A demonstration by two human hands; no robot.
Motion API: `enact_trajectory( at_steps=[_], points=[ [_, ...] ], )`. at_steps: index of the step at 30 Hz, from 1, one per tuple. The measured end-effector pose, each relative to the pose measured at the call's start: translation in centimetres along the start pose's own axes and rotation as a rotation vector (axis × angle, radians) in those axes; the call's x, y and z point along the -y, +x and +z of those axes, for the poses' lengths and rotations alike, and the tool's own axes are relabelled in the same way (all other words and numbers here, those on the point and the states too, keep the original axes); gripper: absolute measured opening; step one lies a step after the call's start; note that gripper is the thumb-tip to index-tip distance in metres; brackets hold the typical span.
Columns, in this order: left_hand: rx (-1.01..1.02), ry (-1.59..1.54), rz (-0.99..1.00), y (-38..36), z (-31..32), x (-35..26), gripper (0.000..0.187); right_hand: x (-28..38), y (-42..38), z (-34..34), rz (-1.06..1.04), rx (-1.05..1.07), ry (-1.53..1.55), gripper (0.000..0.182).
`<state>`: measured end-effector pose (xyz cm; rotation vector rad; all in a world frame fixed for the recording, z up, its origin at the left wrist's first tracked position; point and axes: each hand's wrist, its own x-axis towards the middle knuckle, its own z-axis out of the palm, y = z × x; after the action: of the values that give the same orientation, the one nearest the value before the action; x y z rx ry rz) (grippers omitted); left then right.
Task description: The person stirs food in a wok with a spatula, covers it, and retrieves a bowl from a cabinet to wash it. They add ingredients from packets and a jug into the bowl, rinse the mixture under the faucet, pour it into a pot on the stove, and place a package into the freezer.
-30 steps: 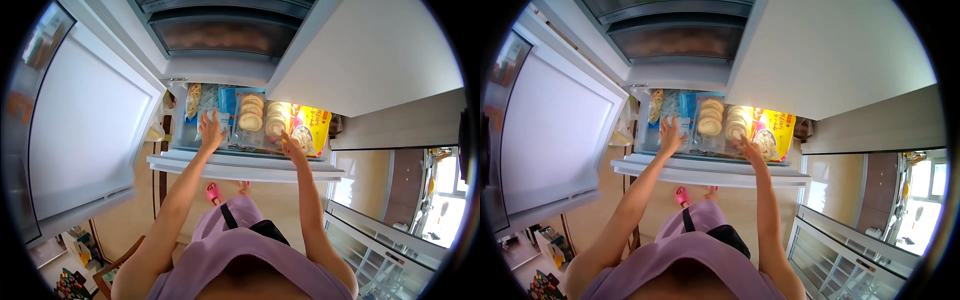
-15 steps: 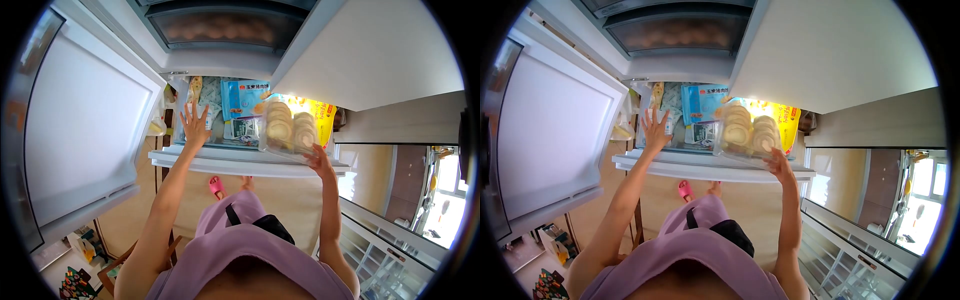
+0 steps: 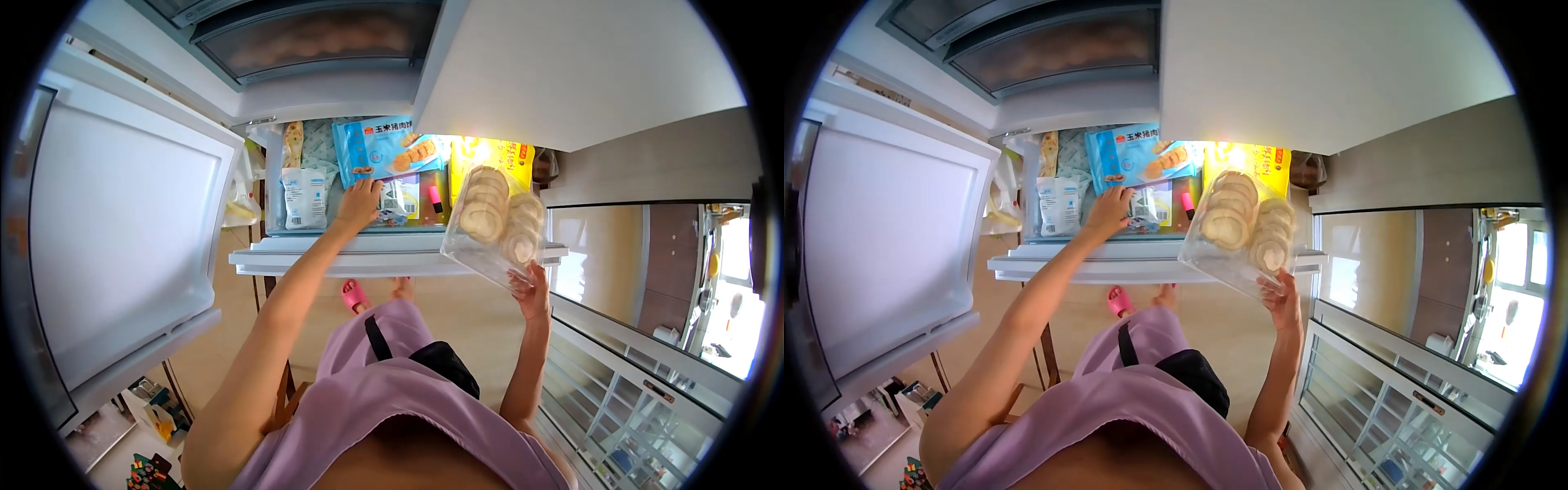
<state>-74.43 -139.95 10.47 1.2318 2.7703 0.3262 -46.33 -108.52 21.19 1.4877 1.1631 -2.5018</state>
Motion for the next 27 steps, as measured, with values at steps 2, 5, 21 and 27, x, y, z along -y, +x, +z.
enact_trajectory(
  at_steps=[2,5,21,27],
  points=[
    [0.031,0.036,-0.012,0.1,-0.3,0.3,0.067,-0.1,-0.7,-0.1,-0.017,-0.027,0.016,0.037],
    [0.196,0.07,-0.078,-0.1,-1.3,1.0,0.068,-0.3,-1.1,-0.2,-0.048,-0.074,0.033,0.033],
    [0.162,0.017,-0.084,1.3,-4.9,4.9,0.071,-1.9,-0.9,-1.0,-0.08,-0.006,0.118,0.035],
    [-0.393,-0.333,-0.673,7.2,2.0,9.0,0.075,-1.8,-2.5,-0.3,-0.093,-0.01,0.167,0.033]
  ],
)
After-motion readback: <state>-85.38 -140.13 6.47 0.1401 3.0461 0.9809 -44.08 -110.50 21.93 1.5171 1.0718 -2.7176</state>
